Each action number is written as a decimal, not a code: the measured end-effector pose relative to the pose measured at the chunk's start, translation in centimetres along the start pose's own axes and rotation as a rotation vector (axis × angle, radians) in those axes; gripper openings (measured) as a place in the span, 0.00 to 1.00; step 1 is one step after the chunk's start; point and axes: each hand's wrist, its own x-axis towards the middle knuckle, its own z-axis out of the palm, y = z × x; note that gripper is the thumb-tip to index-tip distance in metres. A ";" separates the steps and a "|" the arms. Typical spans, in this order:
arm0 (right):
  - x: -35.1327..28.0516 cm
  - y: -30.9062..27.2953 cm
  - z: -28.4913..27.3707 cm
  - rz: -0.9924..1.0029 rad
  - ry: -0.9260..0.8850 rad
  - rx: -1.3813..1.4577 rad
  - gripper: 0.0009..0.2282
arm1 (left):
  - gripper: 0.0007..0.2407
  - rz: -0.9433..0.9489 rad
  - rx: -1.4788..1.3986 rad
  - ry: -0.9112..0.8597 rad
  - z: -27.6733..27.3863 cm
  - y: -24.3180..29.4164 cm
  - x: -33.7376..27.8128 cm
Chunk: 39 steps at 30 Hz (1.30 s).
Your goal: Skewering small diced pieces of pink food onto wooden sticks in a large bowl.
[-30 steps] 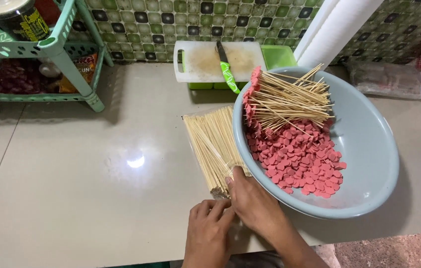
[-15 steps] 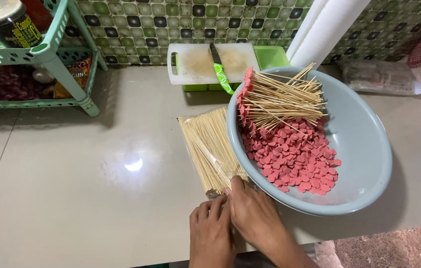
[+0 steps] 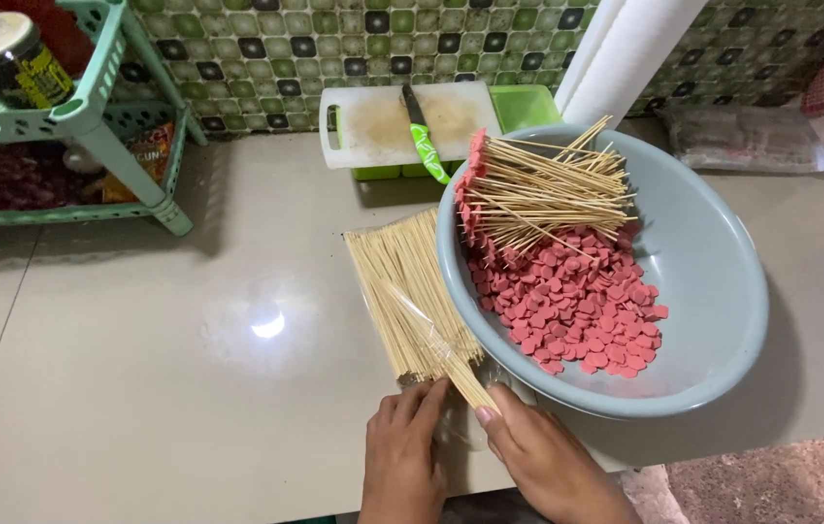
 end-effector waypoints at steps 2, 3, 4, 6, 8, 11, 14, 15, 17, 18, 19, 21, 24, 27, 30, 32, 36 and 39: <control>-1.0 -0.7 -0.7 0.083 -0.050 -0.015 0.11 | 0.33 0.030 -0.048 0.022 -0.4 -0.1 0.1; -1.5 -0.9 -1.0 0.168 -0.106 -0.039 0.16 | 0.31 0.052 -0.102 0.047 -0.5 -0.1 0.2; -1.3 1.1 -0.9 0.167 -0.103 -0.033 0.16 | 0.31 0.057 -0.098 0.044 -0.8 0.0 0.3; -1.1 5.2 -0.6 0.048 -0.096 0.090 0.15 | 0.32 -0.003 -0.152 -0.005 -1.2 0.3 0.3; -1.5 7.2 -1.3 0.037 -0.140 0.048 0.14 | 0.33 -0.004 -0.209 -0.023 -0.9 -0.3 0.2; -1.7 10.3 -2.1 -0.007 -0.199 0.029 0.13 | 0.33 -0.070 -0.277 -0.079 -1.6 0.3 0.5; -3.3 10.3 -3.4 0.019 -0.232 0.079 0.14 | 0.32 -0.133 -0.295 -0.134 -2.3 0.8 0.4; -3.9 9.7 -4.0 0.069 -0.256 0.095 0.14 | 0.32 -0.135 -0.303 -0.139 -2.4 0.8 0.5; -4.5 9.7 -4.8 0.119 -0.252 0.110 0.12 | 0.33 -0.151 -0.288 -0.166 -3.0 1.2 0.5; -4.9 9.7 -5.2 0.172 -0.254 0.121 0.14 | 0.34 -0.174 -0.277 -0.191 -3.3 1.4 0.4; -4.9 10.4 -5.4 0.169 -0.254 0.125 0.14 | 0.34 -0.173 -0.273 -0.191 -3.6 1.7 0.4; -5.1 11.7 -5.9 0.113 -0.255 0.148 0.14 | 0.35 -0.234 -0.269 -0.189 -4.0 2.2 0.3; -5.3 12.9 -6.1 0.207 -0.308 0.356 0.11 | 0.30 -0.220 -0.290 -0.158 -4.2 2.0 -0.5; -6.5 10.7 -8.2 0.214 -0.279 -0.018 0.17 | 0.20 -0.215 -0.335 -0.062 -5.8 4.8 -0.3; -5.8 14.2 -8.5 0.194 -0.325 -0.182 0.14 | 0.16 -0.289 -0.646 0.045 -3.8 3.2 -0.4; -6.4 13.2 -9.4 0.242 -0.310 -0.162 0.16 | 0.18 -0.300 -0.797 0.086 -3.1 3.2 -0.2; -6.0 10.7 -11.7 0.263 -0.316 -0.071 0.29 | 0.33 -0.265 -1.245 0.036 -2.6 5.4 1.7; -5.7 7.9 -13.1 0.128 -0.448 0.500 0.22 | 0.32 0.109 -1.633 -0.122 -2.4 9.0 4.2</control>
